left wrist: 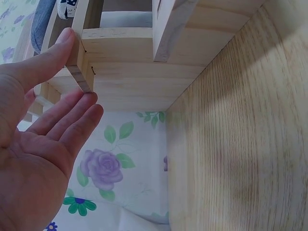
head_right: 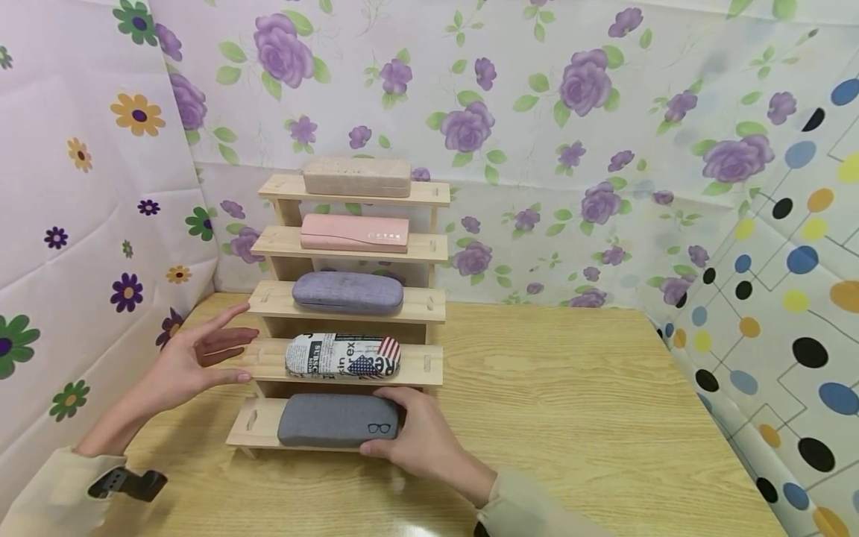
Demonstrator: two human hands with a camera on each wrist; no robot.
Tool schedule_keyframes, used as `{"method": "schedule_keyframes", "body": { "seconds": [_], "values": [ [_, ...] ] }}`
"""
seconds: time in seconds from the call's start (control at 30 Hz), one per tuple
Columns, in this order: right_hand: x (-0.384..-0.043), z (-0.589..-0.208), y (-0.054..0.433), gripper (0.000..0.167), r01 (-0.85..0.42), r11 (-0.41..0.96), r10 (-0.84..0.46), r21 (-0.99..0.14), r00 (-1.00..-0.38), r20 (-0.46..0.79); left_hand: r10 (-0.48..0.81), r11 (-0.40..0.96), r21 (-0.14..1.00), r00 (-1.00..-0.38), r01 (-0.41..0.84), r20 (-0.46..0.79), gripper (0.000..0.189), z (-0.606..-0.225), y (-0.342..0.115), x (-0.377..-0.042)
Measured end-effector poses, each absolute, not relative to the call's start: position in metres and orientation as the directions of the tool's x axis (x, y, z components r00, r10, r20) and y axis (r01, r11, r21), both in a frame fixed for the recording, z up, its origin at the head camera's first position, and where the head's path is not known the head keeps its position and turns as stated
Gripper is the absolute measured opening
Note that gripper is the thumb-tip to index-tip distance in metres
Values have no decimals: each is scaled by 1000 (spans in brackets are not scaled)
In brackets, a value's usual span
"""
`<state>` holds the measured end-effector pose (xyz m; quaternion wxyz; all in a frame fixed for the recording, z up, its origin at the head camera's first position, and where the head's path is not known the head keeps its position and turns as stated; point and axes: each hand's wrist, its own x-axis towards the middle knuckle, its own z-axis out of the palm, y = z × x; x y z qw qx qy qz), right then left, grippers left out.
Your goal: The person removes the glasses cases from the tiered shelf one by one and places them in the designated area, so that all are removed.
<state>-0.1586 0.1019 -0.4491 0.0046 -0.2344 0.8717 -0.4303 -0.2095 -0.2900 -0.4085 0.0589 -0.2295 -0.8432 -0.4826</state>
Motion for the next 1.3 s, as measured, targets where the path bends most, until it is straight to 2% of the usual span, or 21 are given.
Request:
{"method": "schedule_keyframes", "body": {
  "seconds": [0.4, 0.73, 1.3],
  "values": [
    [-149, -446, 106, 66, -430, 478, -379, -765, -888, 262, 336, 423, 782, -881, 458, 334, 105, -408, -290, -209],
    [-144, -436, 118, 65, -407, 427, -384, -808, -890, 245, 341, 418, 785, -880, 456, 330, 106, -408, -290, -210],
    [-147, -400, 169, 61, -456, 362, -451, -813, -849, 276, 348, 411, 788, -878, 459, 329, 105, -411, -291, -211]
  ]
}}
